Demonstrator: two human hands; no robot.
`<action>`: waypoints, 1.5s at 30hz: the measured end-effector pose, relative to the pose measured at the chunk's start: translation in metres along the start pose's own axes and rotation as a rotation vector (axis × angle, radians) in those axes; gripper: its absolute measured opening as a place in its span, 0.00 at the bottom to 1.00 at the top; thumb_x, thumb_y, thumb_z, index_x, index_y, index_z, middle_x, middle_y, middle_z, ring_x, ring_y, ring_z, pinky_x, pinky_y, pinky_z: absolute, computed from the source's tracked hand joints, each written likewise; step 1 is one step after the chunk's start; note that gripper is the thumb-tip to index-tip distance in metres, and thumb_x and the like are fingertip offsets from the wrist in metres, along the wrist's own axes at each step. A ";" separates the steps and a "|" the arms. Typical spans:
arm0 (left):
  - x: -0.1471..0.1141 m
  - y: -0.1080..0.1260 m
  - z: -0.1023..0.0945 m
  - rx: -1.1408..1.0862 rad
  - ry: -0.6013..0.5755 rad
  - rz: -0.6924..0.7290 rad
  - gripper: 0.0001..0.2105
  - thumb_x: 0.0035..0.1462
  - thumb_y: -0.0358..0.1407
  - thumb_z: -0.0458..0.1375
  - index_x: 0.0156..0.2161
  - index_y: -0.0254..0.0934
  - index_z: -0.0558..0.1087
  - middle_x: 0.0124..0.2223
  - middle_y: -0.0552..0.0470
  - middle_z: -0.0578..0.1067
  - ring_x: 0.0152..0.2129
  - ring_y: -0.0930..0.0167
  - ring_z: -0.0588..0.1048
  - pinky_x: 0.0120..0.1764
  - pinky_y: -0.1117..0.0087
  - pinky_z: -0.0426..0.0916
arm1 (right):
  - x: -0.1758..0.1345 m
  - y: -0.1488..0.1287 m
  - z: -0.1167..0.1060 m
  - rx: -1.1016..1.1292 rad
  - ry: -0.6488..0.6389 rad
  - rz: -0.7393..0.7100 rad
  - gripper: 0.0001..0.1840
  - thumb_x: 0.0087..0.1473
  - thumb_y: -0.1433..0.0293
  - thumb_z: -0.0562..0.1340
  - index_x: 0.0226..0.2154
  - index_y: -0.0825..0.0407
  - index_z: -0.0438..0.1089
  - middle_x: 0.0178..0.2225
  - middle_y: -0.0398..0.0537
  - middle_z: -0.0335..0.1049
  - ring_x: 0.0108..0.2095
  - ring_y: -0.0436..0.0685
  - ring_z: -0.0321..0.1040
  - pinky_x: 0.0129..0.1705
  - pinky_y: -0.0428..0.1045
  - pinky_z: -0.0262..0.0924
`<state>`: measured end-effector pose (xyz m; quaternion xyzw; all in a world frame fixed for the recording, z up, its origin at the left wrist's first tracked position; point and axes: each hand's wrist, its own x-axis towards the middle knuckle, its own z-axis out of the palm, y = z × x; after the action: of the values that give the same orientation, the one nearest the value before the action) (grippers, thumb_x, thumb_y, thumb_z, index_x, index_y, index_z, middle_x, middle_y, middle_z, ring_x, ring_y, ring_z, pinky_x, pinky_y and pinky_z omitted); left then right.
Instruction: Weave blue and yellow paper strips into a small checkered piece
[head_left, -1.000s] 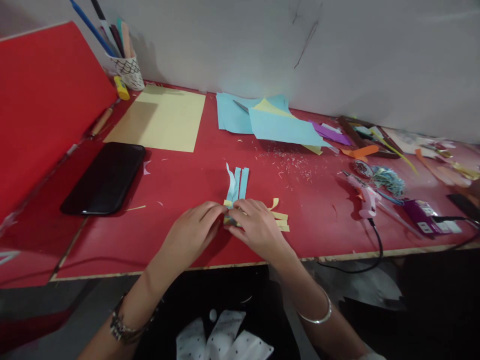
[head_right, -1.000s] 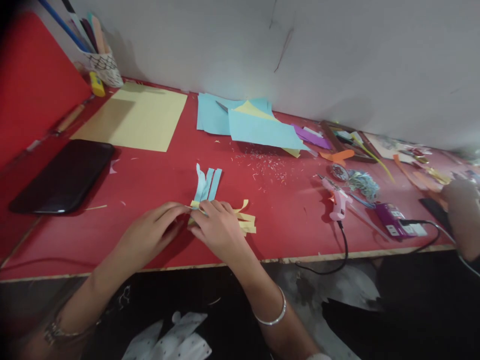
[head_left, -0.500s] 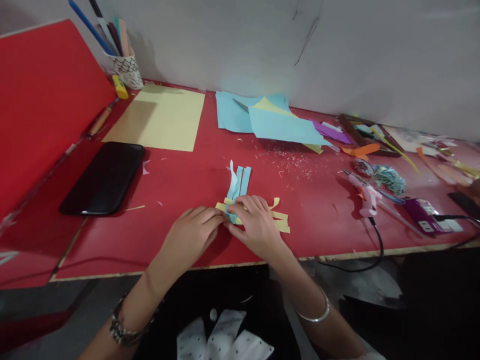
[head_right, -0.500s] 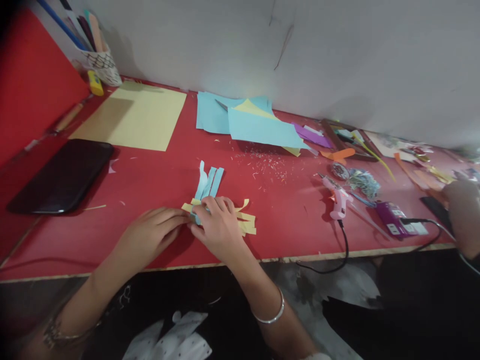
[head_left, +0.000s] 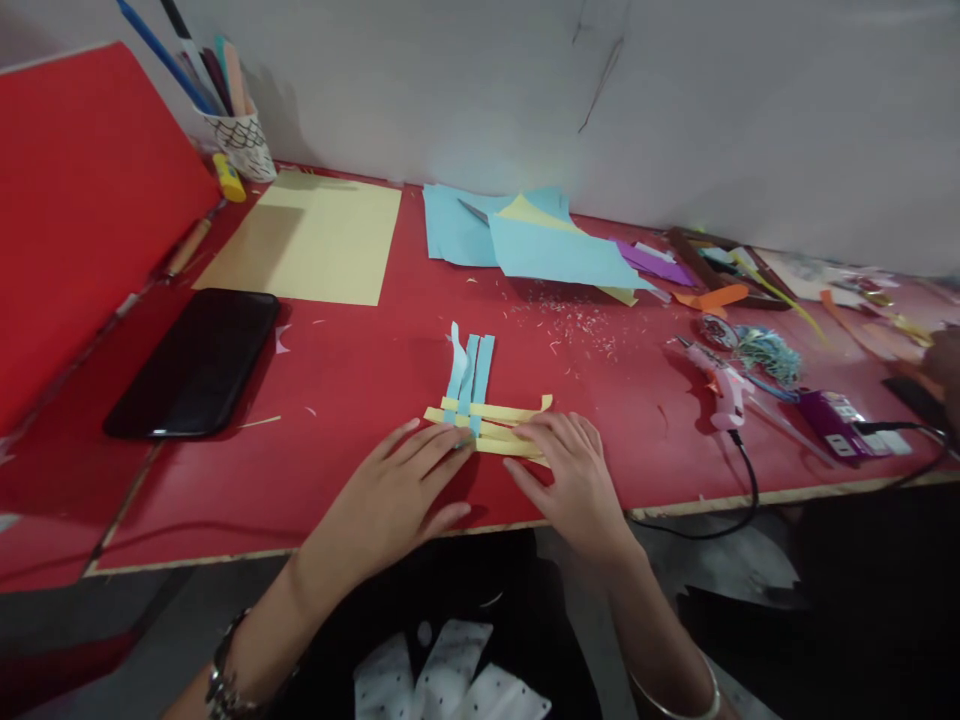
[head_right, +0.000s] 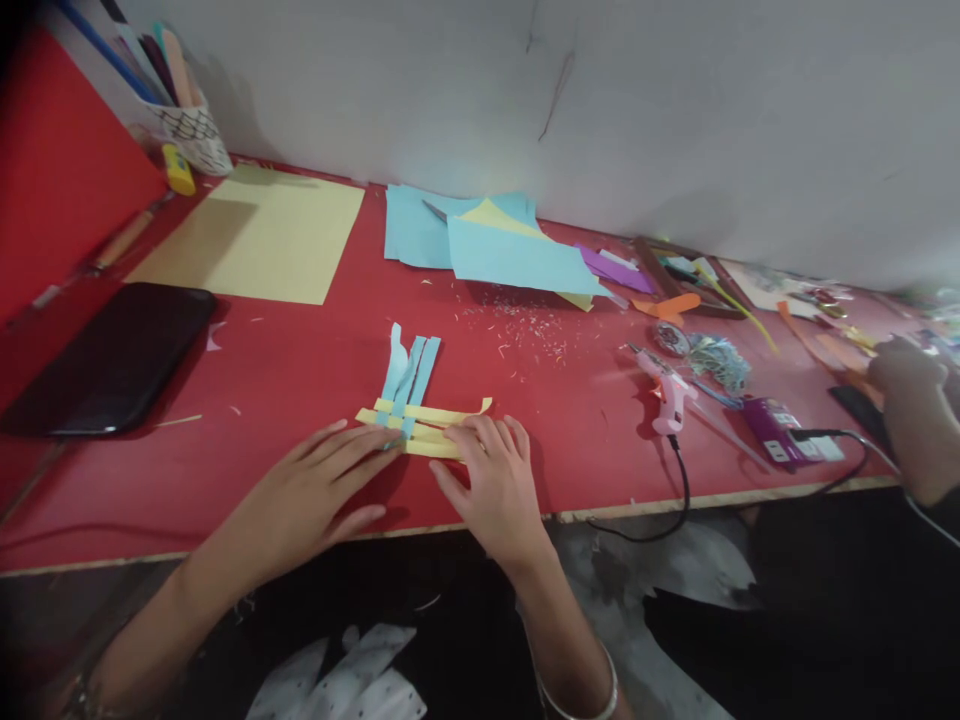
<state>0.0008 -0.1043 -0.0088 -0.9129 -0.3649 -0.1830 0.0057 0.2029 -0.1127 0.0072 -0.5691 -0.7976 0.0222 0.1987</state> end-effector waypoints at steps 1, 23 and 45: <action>-0.001 0.004 0.000 -0.004 -0.028 -0.017 0.20 0.60 0.42 0.42 0.51 0.34 0.65 0.50 0.47 0.71 0.46 0.67 0.67 0.50 0.64 0.60 | -0.001 0.001 0.000 -0.001 0.002 0.011 0.09 0.54 0.67 0.54 0.36 0.50 0.66 0.36 0.49 0.68 0.39 0.56 0.63 0.49 0.56 0.48; 0.021 0.053 0.005 0.202 -0.088 -0.181 0.26 0.51 0.46 0.54 0.46 0.23 0.69 0.40 0.37 0.70 0.37 0.58 0.68 0.38 0.61 0.67 | 0.033 -0.011 -0.009 -0.079 -0.203 0.124 0.09 0.53 0.71 0.55 0.29 0.52 0.70 0.29 0.46 0.73 0.30 0.55 0.68 0.35 0.51 0.50; 0.017 0.054 0.007 0.202 -0.162 -0.223 0.27 0.55 0.47 0.49 0.53 0.26 0.64 0.53 0.39 0.66 0.42 0.61 0.66 0.41 0.65 0.66 | 0.030 0.010 -0.032 0.230 -0.520 0.238 0.09 0.51 0.67 0.55 0.34 0.49 0.69 0.24 0.41 0.69 0.24 0.49 0.63 0.27 0.44 0.52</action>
<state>0.0503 -0.1319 -0.0030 -0.8732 -0.4798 -0.0704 0.0478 0.2153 -0.0880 0.0429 -0.6075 -0.7417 0.2803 0.0470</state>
